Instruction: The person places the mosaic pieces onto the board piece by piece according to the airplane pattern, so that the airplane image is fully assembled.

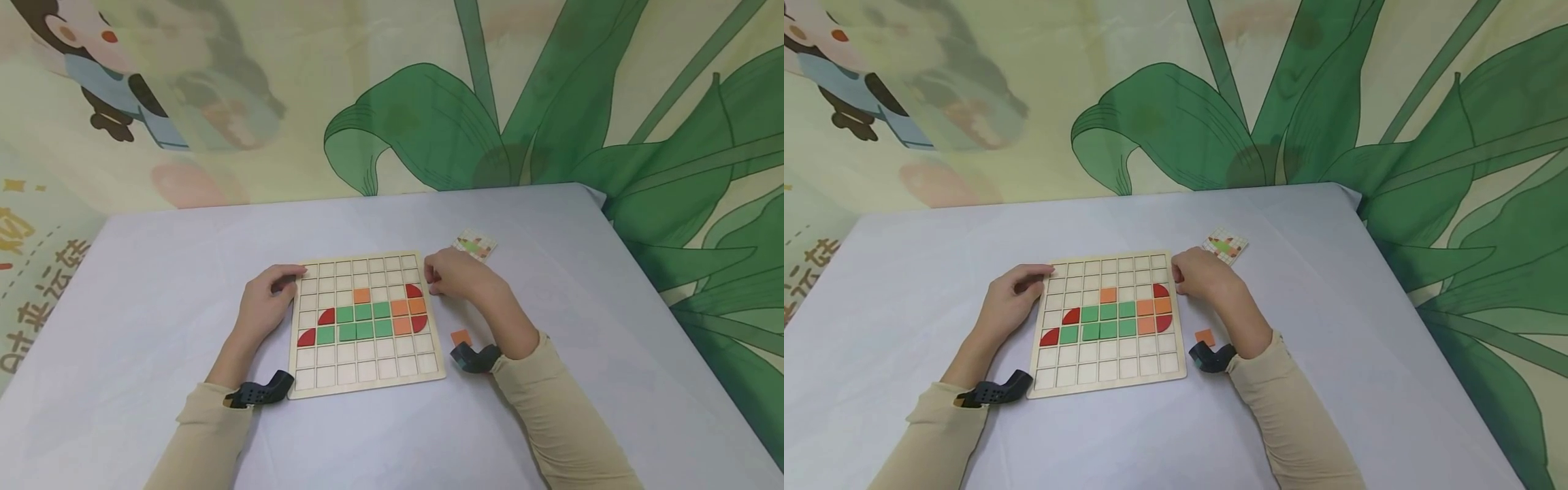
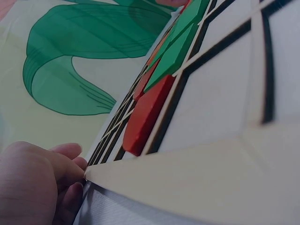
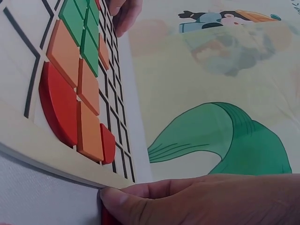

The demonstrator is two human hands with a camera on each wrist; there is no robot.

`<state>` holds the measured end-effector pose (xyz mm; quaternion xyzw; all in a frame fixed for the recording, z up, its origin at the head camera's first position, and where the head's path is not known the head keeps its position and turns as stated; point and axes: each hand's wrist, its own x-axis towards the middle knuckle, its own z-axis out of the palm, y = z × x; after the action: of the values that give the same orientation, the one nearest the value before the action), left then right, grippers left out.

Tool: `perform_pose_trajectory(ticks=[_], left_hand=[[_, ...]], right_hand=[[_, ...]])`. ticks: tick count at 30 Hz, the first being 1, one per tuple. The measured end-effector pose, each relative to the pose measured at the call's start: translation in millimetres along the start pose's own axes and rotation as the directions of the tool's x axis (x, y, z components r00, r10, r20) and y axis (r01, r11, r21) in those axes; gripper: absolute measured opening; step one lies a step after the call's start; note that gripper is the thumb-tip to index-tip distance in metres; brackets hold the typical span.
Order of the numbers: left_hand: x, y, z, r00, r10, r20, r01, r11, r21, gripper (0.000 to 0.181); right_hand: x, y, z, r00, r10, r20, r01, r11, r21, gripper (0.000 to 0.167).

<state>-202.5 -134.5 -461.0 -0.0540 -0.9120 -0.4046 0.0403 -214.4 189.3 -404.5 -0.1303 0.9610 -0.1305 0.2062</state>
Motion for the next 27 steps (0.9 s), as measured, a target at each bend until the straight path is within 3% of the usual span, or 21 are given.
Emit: perform_pose_trajectory(ticks=[27], left_hand=[[-0.2,1.0,0.2,1.000,-0.005,0.000,0.005,1.000,0.002,0.031]], right_hand=[[-0.2,1.5,0.0,1.000,0.017,-0.008,-0.017,0.999,0.041,0.012]])
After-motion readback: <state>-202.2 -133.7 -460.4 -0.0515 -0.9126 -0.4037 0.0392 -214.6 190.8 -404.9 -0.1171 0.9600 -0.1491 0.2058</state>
